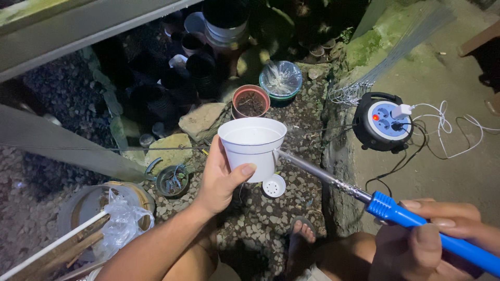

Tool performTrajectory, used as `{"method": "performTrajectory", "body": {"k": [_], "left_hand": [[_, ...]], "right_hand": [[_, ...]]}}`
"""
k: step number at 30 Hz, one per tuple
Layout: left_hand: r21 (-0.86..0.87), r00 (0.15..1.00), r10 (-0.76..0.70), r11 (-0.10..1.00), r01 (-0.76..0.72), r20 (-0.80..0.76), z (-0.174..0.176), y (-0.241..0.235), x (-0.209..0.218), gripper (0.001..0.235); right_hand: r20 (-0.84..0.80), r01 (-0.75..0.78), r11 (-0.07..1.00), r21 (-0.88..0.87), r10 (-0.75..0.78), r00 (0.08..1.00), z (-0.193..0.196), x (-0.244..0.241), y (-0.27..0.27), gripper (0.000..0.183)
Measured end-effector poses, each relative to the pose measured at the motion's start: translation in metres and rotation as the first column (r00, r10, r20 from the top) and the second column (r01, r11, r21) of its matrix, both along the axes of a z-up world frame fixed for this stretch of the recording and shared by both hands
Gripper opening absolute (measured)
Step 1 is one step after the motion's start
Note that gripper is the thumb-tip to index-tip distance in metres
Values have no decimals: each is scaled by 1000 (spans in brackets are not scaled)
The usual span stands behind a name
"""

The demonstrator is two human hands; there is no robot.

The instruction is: The person uses a heated soldering iron to melt holes into the sides and bottoms of white plastic cups. They hold each cup in one hand and apply the hot tip to create drainage holes, then place the finished cup into a cardboard box.

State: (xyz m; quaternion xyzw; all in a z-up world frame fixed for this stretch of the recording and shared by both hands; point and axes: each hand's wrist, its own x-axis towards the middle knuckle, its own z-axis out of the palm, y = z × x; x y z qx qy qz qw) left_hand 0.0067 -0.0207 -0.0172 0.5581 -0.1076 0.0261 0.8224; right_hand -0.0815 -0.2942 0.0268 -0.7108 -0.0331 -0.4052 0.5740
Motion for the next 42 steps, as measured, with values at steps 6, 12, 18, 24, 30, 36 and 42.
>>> {"method": "performTrajectory", "body": {"k": [6,12,18,24,30,36,42], "left_hand": [[-6,1000,-12,1000,12,1,1,0,-1,81],[-1,1000,-18,1000,18,-4,2,1,-1,84],[-17,1000,-17,1000,17,-9,2,-1,-1,85],[-13,1000,-17,1000,17,-1,3,-1,-1,85],[-6,1000,-22,1000,22,5,4,-1,-2,84],[-15,1000,-22,1000,22,2,4,-1,-2,86],[-17,1000,-19,1000,19,8,4,-1,-3,85]], "right_hand": [[-108,-3,1000,18,5,994,-4,-3,-12,33],[-68,-17,1000,3,17,998,-12,-3,-13,32],[-64,-9,999,32,11,998,-9,-1,-11,37],[-105,2,1000,5,-2,994,-9,-3,-14,37],[-70,-15,1000,10,15,997,-13,-1,-16,35],[-34,-18,1000,5,18,999,-13,-1,-15,34],[-126,75,993,-93,-87,988,-11,-1,-17,39]]}}
